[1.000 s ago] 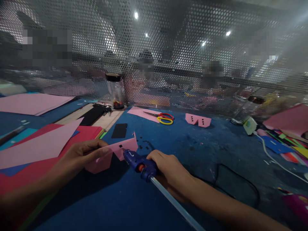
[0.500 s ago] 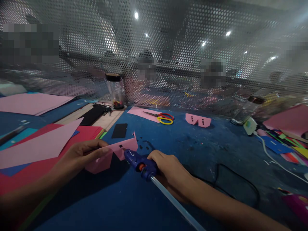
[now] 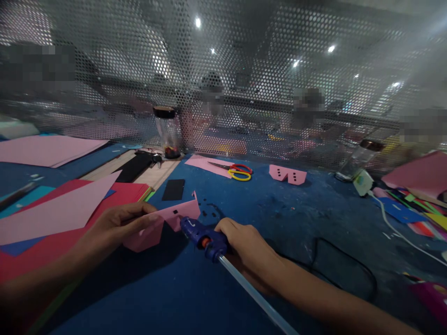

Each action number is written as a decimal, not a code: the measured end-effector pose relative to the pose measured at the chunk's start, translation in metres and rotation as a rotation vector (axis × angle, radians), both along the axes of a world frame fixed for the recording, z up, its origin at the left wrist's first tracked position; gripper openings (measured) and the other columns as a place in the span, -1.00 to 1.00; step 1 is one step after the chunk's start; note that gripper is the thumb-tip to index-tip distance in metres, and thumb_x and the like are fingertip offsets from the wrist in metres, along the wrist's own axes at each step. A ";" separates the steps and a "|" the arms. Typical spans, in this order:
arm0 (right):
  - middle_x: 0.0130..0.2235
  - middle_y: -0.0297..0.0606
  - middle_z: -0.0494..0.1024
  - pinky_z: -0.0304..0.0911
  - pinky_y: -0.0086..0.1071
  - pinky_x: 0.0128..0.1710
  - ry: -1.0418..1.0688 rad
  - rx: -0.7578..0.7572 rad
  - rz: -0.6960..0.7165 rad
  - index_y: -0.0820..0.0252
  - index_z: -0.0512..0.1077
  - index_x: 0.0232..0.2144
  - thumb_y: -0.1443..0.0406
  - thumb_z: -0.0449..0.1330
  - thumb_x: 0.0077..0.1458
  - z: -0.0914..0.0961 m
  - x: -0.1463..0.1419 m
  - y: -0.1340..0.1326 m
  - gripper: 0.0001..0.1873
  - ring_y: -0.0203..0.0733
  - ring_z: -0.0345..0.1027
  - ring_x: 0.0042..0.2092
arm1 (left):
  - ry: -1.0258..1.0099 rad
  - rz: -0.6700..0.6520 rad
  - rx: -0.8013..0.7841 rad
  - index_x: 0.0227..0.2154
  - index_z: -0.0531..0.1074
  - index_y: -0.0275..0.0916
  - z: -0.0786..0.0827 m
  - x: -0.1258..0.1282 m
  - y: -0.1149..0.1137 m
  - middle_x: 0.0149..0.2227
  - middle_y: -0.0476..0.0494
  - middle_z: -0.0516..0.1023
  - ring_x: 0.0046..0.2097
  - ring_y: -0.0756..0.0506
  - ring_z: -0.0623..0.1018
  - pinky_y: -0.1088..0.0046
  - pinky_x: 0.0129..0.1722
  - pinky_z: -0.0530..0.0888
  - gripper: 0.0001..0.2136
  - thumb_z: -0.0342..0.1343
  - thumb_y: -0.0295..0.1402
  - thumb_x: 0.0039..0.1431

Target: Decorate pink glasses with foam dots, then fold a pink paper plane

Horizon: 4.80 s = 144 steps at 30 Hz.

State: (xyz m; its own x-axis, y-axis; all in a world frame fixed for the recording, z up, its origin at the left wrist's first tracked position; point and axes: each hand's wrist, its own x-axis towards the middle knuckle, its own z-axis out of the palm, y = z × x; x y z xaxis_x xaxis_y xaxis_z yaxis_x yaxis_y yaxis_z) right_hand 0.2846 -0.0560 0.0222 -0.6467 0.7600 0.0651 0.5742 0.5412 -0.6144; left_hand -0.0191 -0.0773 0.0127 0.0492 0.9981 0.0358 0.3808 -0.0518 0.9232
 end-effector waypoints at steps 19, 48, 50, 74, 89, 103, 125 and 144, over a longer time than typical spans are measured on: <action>-0.28 -0.41 0.53 0.03 -0.46 -0.39 -0.022 0.011 -0.019 0.13 0.35 -0.24 0.48 0.16 -0.06 0.002 -0.001 -0.002 -0.71 -0.28 0.42 -0.31 | 0.007 -0.004 -0.011 -0.44 0.52 -0.20 -0.002 -0.002 0.001 -0.52 0.03 0.39 -0.44 0.00 0.36 0.52 -0.46 0.22 -0.67 0.19 0.00 0.17; -0.43 -0.41 0.35 0.13 -0.46 -0.48 0.240 -0.347 -0.129 0.14 0.39 -0.29 -0.02 0.23 0.19 0.000 -0.003 -0.002 -0.65 -0.34 0.17 -0.43 | -0.122 0.010 -0.103 -0.48 0.50 -0.18 0.004 0.002 0.000 -0.53 -0.07 0.53 -0.49 -0.06 0.46 0.51 -0.50 0.33 -0.68 0.23 -0.02 0.12; -0.37 -0.36 0.41 0.20 -0.45 -0.47 0.256 -0.409 -0.152 0.15 0.44 -0.23 -0.03 0.24 0.17 -0.005 -0.003 -0.001 -0.62 -0.33 0.21 -0.41 | -0.121 0.004 -0.101 -0.46 0.51 -0.19 0.003 0.001 0.002 -0.49 -0.07 0.55 -0.46 -0.05 0.47 0.52 -0.47 0.33 -0.69 0.23 -0.02 0.13; -0.40 -0.36 0.42 0.20 -0.44 -0.49 0.092 -0.498 -0.147 0.14 0.47 -0.19 -0.03 0.24 0.15 0.005 0.008 0.018 -0.61 -0.33 0.26 -0.45 | -0.435 0.385 -0.007 -0.36 0.59 -0.22 0.002 -0.023 0.022 -0.30 -0.06 0.55 -0.29 -0.02 0.47 0.57 -0.38 0.38 -0.76 0.40 -0.18 -0.01; -0.29 -0.36 0.52 0.19 -0.40 -0.41 -0.067 -0.369 -0.021 0.09 0.46 -0.29 0.05 0.24 0.17 0.015 0.001 0.008 -0.75 -0.22 0.35 -0.32 | -0.372 0.292 -0.018 -0.43 0.55 -0.27 0.003 -0.018 0.018 -0.46 0.01 0.45 -0.41 0.02 0.38 0.57 -0.46 0.28 -0.79 0.34 -0.22 0.06; -0.26 -0.34 0.53 0.19 -0.38 -0.35 -0.109 -0.301 0.001 0.10 0.41 -0.30 0.02 0.25 0.17 0.003 0.001 0.011 -0.71 -0.22 0.36 -0.29 | -0.403 0.265 -0.039 -0.46 0.53 -0.26 0.002 -0.017 0.017 -0.48 0.03 0.46 -0.43 0.04 0.37 0.57 -0.45 0.28 -0.82 0.33 -0.26 0.06; -0.42 -0.40 0.38 0.13 -0.44 -0.47 0.054 -0.192 -0.007 0.12 0.36 -0.37 0.00 0.20 0.21 0.023 0.004 0.002 -0.67 -0.31 0.19 -0.42 | -0.241 0.173 -0.034 -0.41 0.51 -0.24 -0.003 -0.017 0.014 -0.47 -0.01 0.47 -0.44 0.01 0.40 0.55 -0.48 0.24 -0.73 0.29 -0.12 0.11; -0.06 -0.35 0.53 0.26 -0.42 -0.20 -0.005 0.052 0.195 0.05 0.39 -0.06 0.51 0.15 0.01 0.019 0.012 0.006 -0.55 -0.21 0.44 -0.10 | -0.085 0.014 -0.083 -0.46 0.47 -0.22 0.003 -0.007 0.004 -0.54 0.03 0.41 -0.51 0.03 0.36 0.60 -0.55 0.24 -0.72 0.22 -0.09 0.14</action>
